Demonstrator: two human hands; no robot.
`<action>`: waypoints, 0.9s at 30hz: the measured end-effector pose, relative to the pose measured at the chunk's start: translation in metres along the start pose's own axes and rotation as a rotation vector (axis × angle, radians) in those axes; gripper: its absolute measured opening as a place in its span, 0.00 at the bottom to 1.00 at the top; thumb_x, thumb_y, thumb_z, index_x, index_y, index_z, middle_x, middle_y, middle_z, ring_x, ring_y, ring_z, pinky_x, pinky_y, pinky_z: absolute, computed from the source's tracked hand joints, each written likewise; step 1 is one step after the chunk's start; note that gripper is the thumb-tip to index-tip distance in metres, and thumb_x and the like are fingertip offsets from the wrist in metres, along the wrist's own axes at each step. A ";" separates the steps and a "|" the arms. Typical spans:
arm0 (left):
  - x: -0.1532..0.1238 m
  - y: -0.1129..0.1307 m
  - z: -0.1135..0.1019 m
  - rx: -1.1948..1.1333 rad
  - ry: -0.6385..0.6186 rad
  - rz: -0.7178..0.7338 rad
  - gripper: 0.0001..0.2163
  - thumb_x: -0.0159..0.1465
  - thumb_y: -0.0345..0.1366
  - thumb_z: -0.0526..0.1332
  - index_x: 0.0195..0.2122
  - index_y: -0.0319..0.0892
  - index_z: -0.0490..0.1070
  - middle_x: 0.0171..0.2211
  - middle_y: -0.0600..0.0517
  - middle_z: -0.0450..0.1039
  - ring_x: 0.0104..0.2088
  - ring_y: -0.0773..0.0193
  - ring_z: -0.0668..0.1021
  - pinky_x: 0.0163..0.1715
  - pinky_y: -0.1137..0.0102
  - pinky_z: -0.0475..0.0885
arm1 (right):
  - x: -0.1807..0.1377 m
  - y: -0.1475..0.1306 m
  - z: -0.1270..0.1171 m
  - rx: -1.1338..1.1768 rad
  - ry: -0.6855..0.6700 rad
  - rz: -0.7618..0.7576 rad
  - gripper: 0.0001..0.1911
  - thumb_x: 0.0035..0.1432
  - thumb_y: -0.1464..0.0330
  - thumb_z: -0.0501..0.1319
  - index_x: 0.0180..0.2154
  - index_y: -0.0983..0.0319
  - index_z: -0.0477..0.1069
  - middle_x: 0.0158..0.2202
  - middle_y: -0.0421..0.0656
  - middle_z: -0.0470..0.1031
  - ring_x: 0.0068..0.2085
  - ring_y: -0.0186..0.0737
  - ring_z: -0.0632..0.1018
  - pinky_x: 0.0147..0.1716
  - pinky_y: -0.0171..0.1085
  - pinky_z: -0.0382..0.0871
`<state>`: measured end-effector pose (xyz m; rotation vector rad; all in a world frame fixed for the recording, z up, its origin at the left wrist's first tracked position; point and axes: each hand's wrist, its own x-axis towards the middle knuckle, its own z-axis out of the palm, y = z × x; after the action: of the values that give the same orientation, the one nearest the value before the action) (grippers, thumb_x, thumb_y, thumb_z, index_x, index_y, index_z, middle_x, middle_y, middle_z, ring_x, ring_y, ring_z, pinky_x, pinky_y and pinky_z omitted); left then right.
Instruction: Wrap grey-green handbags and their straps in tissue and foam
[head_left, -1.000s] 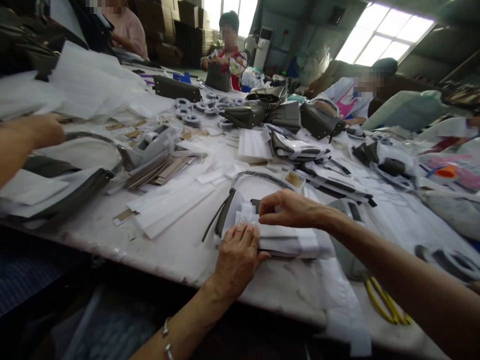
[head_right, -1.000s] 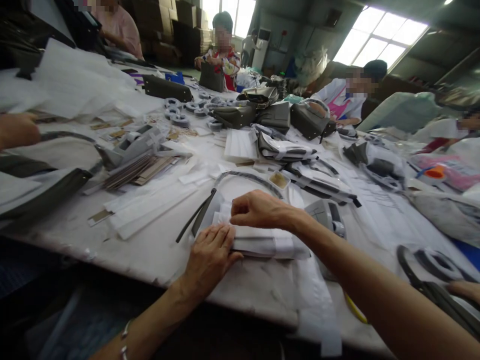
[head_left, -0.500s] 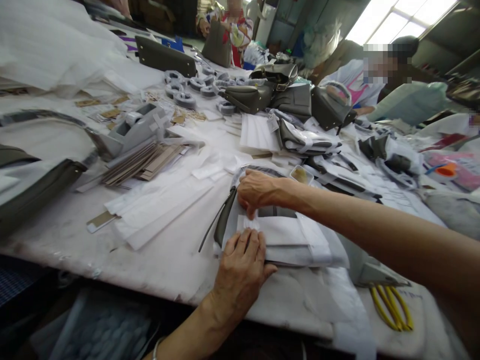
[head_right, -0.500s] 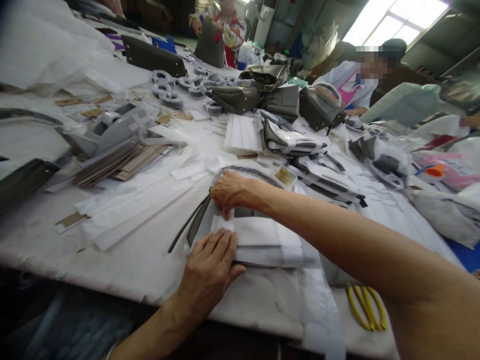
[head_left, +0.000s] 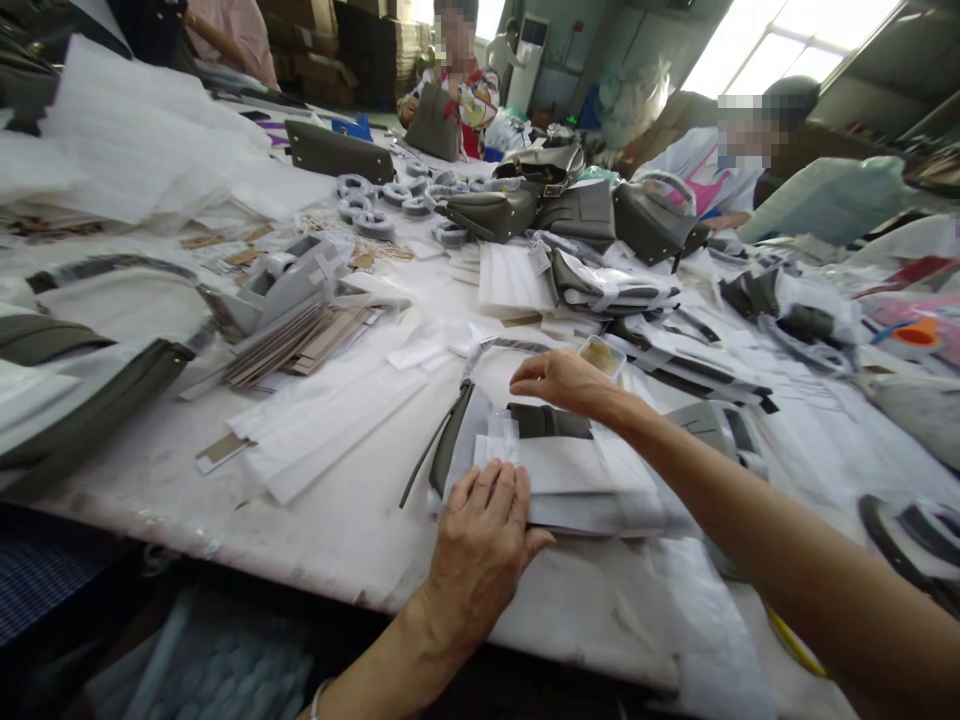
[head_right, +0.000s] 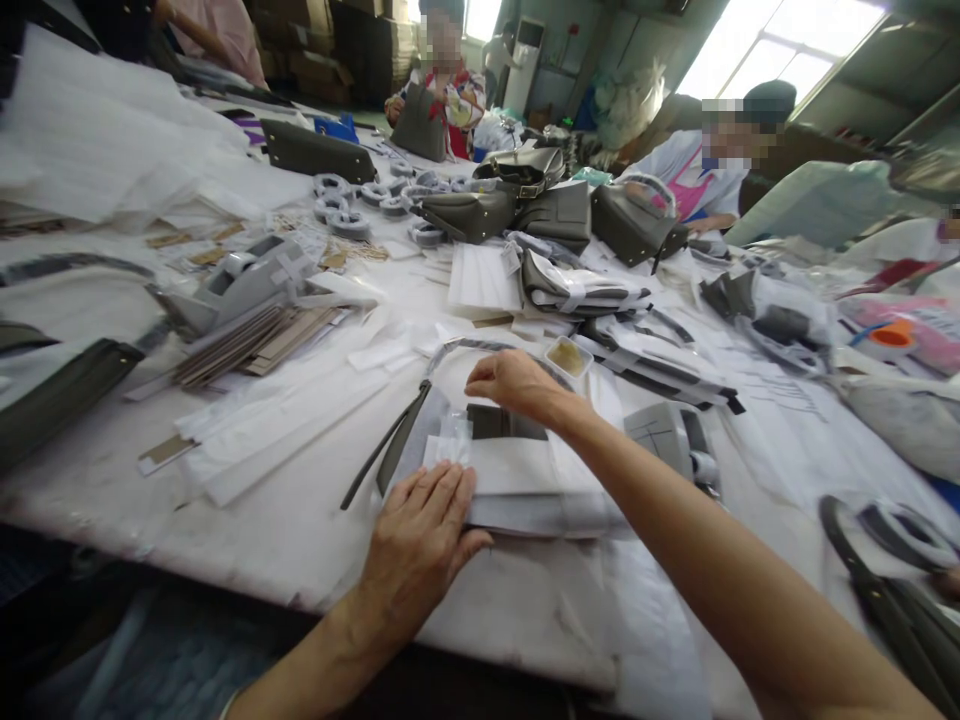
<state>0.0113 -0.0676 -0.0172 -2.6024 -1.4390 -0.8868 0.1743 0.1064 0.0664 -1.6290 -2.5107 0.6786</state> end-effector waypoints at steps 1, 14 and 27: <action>0.000 0.000 0.000 -0.001 -0.006 -0.002 0.26 0.70 0.51 0.51 0.57 0.35 0.68 0.53 0.41 0.74 0.55 0.51 0.74 0.56 0.56 0.66 | -0.009 -0.006 0.008 -0.007 -0.030 -0.056 0.11 0.60 0.60 0.63 0.39 0.58 0.80 0.37 0.42 0.81 0.39 0.42 0.79 0.39 0.35 0.65; 0.011 0.004 -0.022 -0.028 -0.060 -0.043 0.23 0.64 0.50 0.62 0.52 0.39 0.71 0.47 0.42 0.76 0.49 0.51 0.77 0.50 0.56 0.71 | -0.017 -0.021 0.048 -0.108 -0.039 -0.011 0.32 0.69 0.49 0.43 0.35 0.61 0.79 0.42 0.50 0.80 0.42 0.44 0.77 0.39 0.37 0.61; 0.106 -0.105 -0.030 0.060 -0.387 -0.515 0.19 0.68 0.44 0.57 0.55 0.38 0.67 0.46 0.43 0.78 0.46 0.55 0.80 0.43 0.67 0.72 | -0.037 -0.034 0.065 -0.116 0.040 -0.089 0.28 0.69 0.51 0.46 0.40 0.59 0.79 0.43 0.47 0.80 0.46 0.46 0.77 0.43 0.39 0.62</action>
<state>-0.0424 0.0649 0.0364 -2.4875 -2.2578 -0.3493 0.1423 0.0412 0.0283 -1.5379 -2.6204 0.4947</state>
